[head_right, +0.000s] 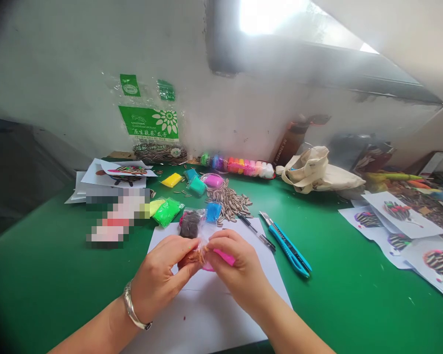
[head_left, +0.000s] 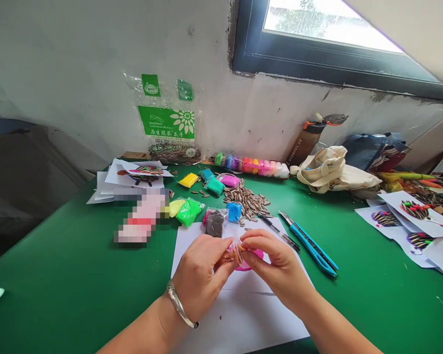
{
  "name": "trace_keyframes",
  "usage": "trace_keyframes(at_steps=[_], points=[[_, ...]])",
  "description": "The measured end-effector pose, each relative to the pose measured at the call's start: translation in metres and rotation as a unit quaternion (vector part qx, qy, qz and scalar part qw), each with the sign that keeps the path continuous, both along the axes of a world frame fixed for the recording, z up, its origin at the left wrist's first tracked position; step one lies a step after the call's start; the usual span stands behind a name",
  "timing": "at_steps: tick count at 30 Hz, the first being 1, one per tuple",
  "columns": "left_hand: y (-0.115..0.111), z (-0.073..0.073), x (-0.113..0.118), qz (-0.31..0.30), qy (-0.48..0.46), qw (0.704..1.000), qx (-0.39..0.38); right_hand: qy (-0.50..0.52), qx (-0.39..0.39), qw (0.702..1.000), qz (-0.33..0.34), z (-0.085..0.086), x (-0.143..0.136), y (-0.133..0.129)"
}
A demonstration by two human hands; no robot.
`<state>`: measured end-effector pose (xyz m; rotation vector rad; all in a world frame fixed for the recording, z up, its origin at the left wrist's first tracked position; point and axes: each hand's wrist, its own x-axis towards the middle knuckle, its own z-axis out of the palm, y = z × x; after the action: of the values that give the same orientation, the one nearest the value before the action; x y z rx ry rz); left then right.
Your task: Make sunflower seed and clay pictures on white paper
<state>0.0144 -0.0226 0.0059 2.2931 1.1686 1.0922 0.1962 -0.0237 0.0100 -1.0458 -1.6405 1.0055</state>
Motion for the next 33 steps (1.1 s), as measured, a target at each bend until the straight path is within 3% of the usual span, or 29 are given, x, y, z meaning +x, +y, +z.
trace_keyframes(at_steps=[2, 8, 16, 19, 22, 25, 29, 33], points=[[0.0, -0.001, 0.0, 0.0, -0.003, 1.0, 0.005, -0.037, 0.013, 0.999, 0.01, 0.0, 0.003, 0.001], [0.001, 0.001, 0.0, -0.039, -0.014, 0.999, -0.011, -0.041, -0.061, 0.995, 0.067, 0.007, 0.003, -0.001], [-0.001, 0.012, 0.003, -0.086, -0.049, 0.975, -0.201, -0.044, -0.05, 0.996, 0.053, 0.004, 0.002, -0.001], [0.001, 0.013, 0.003, -0.113, -0.122, 0.927, -0.336, -0.054, -0.042, 0.993, 0.1, 0.007, 0.008, 0.001], [0.004, 0.012, 0.003, -0.178, -0.231, 0.836, -0.466, -0.034, -0.053, 0.988, 0.14, 0.011, 0.013, 0.003], [0.007, 0.011, 0.003, -0.222, -0.299, 0.765, -0.525, -0.013, -0.069, 0.985, 0.156, 0.013, 0.017, 0.004], [0.008, 0.011, 0.002, -0.238, -0.323, 0.73, -0.553, -0.011, -0.056, 0.984, 0.166, 0.01, 0.018, 0.003], [0.009, 0.007, 0.002, -0.234, -0.315, 0.727, -0.563, -0.039, 0.027, 0.99, 0.136, 0.007, 0.012, 0.0]])
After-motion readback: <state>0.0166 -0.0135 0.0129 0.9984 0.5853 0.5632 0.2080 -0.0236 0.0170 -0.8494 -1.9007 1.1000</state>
